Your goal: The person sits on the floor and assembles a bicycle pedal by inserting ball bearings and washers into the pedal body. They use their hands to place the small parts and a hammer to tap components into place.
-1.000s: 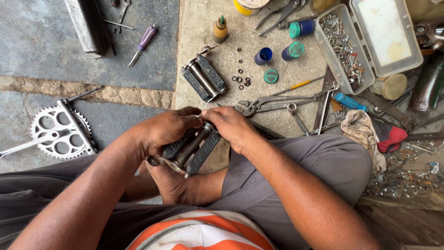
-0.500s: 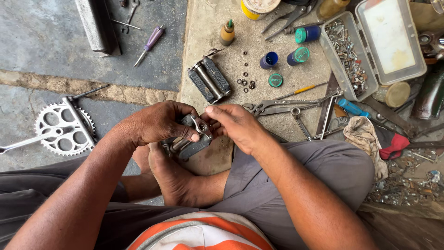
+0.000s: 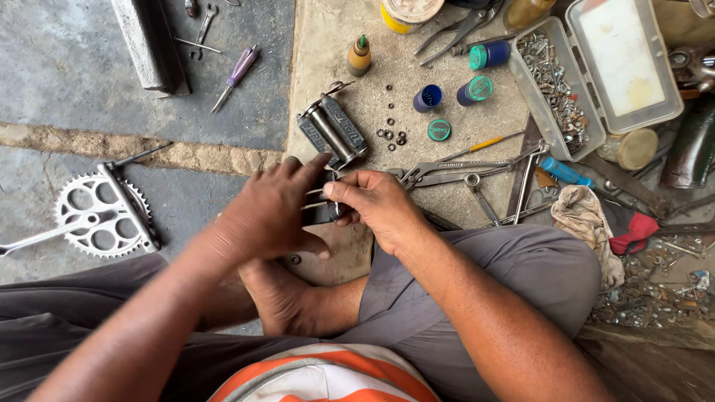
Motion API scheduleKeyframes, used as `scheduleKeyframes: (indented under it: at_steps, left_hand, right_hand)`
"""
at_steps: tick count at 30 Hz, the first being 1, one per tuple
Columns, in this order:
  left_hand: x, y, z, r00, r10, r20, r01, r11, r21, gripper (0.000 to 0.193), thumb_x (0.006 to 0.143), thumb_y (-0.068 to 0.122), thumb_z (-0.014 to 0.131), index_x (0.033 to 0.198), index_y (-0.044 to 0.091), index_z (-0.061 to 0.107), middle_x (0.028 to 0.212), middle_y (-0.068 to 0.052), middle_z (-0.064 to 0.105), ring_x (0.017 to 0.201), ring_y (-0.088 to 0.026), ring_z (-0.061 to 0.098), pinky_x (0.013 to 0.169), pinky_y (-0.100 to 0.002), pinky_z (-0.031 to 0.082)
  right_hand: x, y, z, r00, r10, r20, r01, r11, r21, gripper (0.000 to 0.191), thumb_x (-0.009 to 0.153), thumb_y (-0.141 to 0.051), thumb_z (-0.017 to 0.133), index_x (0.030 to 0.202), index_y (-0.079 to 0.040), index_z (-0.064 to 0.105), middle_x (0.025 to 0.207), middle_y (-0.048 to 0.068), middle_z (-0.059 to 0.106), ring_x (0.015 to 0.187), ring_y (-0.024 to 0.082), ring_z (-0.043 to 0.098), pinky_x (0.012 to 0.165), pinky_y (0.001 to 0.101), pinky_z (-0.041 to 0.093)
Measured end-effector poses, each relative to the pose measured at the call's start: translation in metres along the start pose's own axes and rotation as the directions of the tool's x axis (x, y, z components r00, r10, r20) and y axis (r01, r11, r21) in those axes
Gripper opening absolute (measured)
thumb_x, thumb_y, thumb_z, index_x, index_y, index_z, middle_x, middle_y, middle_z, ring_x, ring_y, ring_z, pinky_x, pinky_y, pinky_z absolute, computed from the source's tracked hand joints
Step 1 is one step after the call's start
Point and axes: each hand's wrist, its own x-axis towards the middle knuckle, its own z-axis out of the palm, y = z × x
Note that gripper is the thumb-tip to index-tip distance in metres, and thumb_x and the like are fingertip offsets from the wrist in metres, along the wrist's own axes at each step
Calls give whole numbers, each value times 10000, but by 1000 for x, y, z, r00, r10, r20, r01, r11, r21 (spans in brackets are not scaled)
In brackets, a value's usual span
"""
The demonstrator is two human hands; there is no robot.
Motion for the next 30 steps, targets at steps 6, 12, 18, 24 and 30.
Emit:
scheduleKeyframes:
  at_steps: [6, 12, 18, 24, 30]
  left_hand:
    - [1, -9, 4, 992, 12, -128, -19, 998, -56, 943, 679, 81, 815, 1520, 161, 396, 1294, -143, 608, 1248, -348, 564, 1076, -466, 441]
    - [4, -21, 5, 977, 139, -163, -144, 989, -20, 996, 597, 63, 851, 1488, 155, 417, 1272, -122, 603, 1259, -341, 529, 1071, -475, 422]
    - [6, -15, 3, 971, 130, -199, -119, 991, 68, 970, 607, 62, 846, 1482, 147, 437, 1283, -124, 589, 1222, -343, 531, 1069, -459, 428]
    - [4, -9, 1, 961, 152, -230, -126, 984, 123, 805, 740, 127, 800, 1470, 145, 462, 1236, -125, 598, 1192, -339, 534, 1047, -467, 429]
    - [1, -3, -2, 963, 155, -221, -129, 983, 128, 770, 783, 175, 787, 1479, 148, 459, 1229, -122, 598, 1188, -336, 529, 1033, -471, 428]
  right_hand:
    - [-5, -2, -2, 999, 10, 41, -15, 994, 112, 255, 1016, -249, 591, 1017, -15, 694, 842, 70, 738, 707, 146, 701, 619, 276, 591]
    - [-6, -5, 6, 993, -117, -6, 117, 993, -18, 162, 990, -114, 629, 1078, 22, 640, 862, 99, 740, 744, 159, 728, 640, 279, 594]
    - [-9, -14, 7, 983, -182, 6, 182, 983, -15, 231, 951, -58, 662, 1146, 12, 560, 864, 113, 741, 758, 152, 735, 650, 280, 606]
    - [-10, -16, 9, 985, -170, -35, 166, 980, -111, 285, 890, -11, 712, 1127, 7, 557, 882, 112, 742, 733, 157, 733, 633, 278, 608]
    - [-10, -13, 10, 977, -203, -59, 192, 970, -151, 262, 885, 11, 705, 1100, 9, 555, 872, 104, 730, 720, 139, 714, 619, 275, 610]
